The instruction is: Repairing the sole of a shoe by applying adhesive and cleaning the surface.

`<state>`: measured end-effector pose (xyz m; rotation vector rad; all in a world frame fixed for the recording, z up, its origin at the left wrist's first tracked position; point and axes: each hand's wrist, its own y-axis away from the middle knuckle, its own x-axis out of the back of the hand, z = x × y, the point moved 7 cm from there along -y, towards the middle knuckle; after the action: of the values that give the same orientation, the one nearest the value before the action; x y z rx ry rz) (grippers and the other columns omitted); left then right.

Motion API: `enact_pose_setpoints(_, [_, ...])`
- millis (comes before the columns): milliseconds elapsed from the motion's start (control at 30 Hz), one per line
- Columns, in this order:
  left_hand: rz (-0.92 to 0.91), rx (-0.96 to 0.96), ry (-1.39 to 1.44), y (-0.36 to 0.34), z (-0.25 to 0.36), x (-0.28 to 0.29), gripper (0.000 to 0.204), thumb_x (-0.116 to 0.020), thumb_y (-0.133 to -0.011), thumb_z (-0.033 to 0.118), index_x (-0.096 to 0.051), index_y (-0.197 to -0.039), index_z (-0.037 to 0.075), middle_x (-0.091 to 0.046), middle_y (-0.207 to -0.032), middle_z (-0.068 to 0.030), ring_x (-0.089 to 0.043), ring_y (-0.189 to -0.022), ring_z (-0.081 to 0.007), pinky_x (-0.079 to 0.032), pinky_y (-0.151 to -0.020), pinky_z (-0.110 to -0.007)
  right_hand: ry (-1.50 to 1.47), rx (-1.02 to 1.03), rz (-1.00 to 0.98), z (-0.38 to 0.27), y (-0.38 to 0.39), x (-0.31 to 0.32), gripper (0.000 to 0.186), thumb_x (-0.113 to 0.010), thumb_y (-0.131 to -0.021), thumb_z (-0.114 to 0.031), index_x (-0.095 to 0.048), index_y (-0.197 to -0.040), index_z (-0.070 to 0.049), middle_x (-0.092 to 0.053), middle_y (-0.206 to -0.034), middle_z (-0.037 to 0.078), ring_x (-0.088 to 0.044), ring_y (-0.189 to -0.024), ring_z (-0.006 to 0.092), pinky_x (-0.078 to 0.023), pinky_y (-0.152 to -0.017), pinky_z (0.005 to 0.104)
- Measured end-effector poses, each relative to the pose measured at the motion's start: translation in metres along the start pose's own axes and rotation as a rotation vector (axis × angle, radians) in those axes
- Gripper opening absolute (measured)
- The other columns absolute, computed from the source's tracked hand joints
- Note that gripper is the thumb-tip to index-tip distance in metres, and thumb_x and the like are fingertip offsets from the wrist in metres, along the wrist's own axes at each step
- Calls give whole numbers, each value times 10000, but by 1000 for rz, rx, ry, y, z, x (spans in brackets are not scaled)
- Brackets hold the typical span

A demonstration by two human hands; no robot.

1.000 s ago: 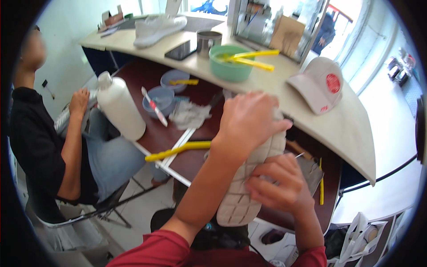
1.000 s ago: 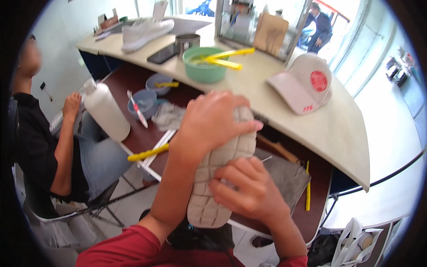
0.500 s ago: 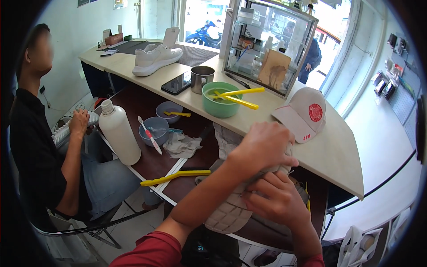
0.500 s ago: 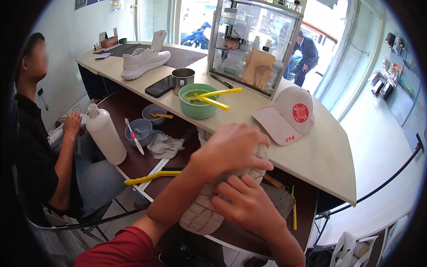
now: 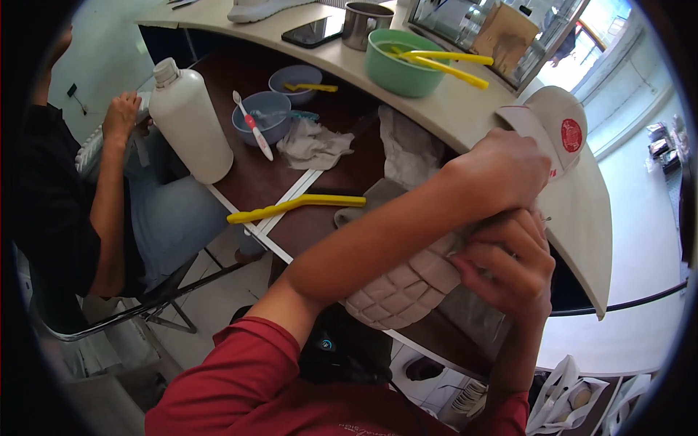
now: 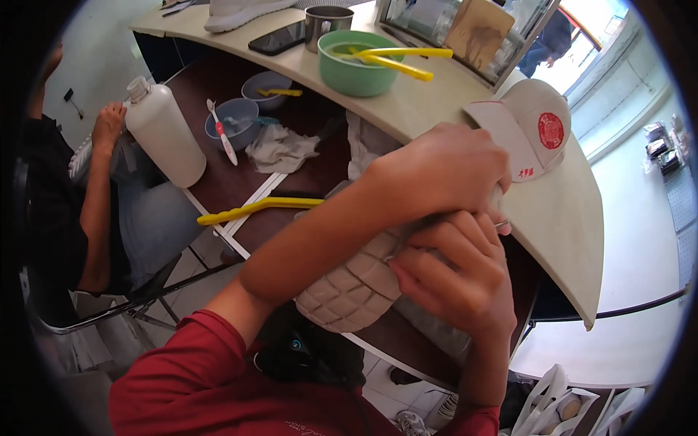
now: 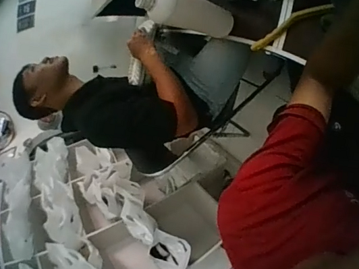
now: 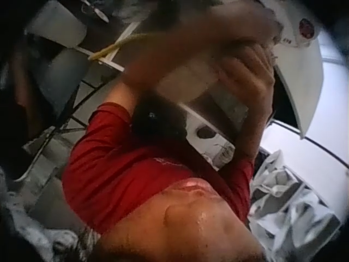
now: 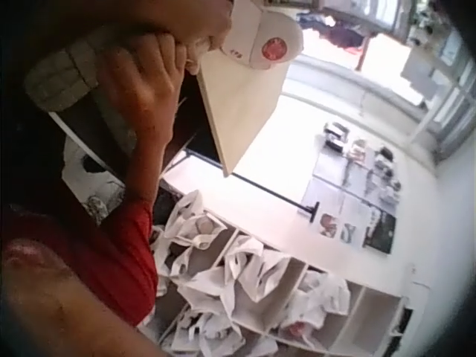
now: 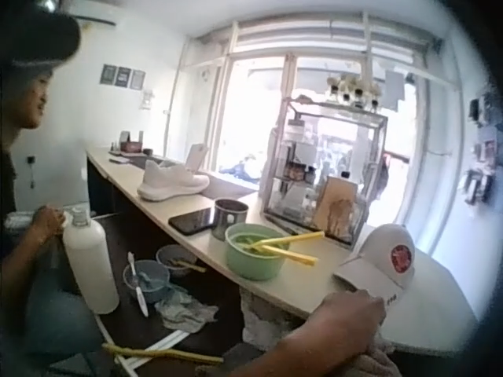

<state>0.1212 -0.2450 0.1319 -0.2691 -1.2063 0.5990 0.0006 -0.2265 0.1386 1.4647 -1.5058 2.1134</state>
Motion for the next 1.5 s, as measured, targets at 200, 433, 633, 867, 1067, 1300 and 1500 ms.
enact_pose_setpoints(200, [-27, 23, 66, 6, -5, -1, 460, -845, -785, 461, -797, -997, 56, -755, -893, -181, -748, -829, -363, -598, -801, -419, -28, -21, 11, -4, 1, -11, 262, -854, -576, -59, -724, -802, -84, -657, -907, 44, -627, -819, 253, -474, -728, 387])
enact_pose_setpoints(433, [-43, 36, 36, 1, 3, 1, 461, -847, -764, 484, -811, -968, 72, -767, -951, -159, -750, -889, -322, -596, -832, -402, -3, 56, -71, -15, 5, -16, 322, -777, -505, -136, -719, -819, -90, -659, -930, 30, -619, -828, 247, -455, -702, 381])
enact_pose_setpoints(633, [-68, 49, 32, 2, 0, 1, 436, -840, -767, 477, -817, -965, 89, -764, -967, -158, -735, -973, -316, -575, -895, -402, -68, 80, -138, -23, 2, -25, 328, -785, -485, -112, -711, -803, -85, -647, -906, 33, -601, -802, 255, -457, -706, 381])
enact_pose_setpoints(867, [-20, 26, -2, 3, 4, 0, 448, -839, -769, 466, -810, -1008, 88, -759, -958, -149, -731, -993, -311, -570, -907, -402, -16, 56, -65, -15, 2, -20, 289, -775, -520, -162, -706, -792, -93, -640, -896, 33, -598, -812, 252, -459, -723, 372])
enact_pose_setpoints(1067, [-12, 58, -6, 3, 0, -2, 453, -837, -777, 468, -806, -1008, 80, -760, -976, -152, -731, -1004, -311, -568, -916, -407, -92, 63, -144, -27, 2, -31, 276, -785, -522, -142, -709, -781, -85, -639, -892, 34, -592, -815, 254, -446, -712, 385])
enact_pose_setpoints(1300, [50, 17, -10, 5, -1, -1, 424, -821, -787, 477, -821, -990, 104, -770, -968, -156, -742, -959, -325, -584, -883, -424, -79, 14, -92, -24, 4, -24, 305, -810, -528, -115, -724, -819, -81, -642, -894, 47, -598, -817, 267, -475, -737, 393])
enact_pose_setpoints(1500, [43, 68, 33, 3, -8, -2, 480, -841, -742, 506, -826, -1015, 111, -781, -960, -158, -751, -931, -338, -588, -879, -419, 118, -162, 161, 4, 15, 34, 250, -828, -590, -8, -721, -808, -64, -632, -891, 67, -599, -819, 285, -496, -700, 388])
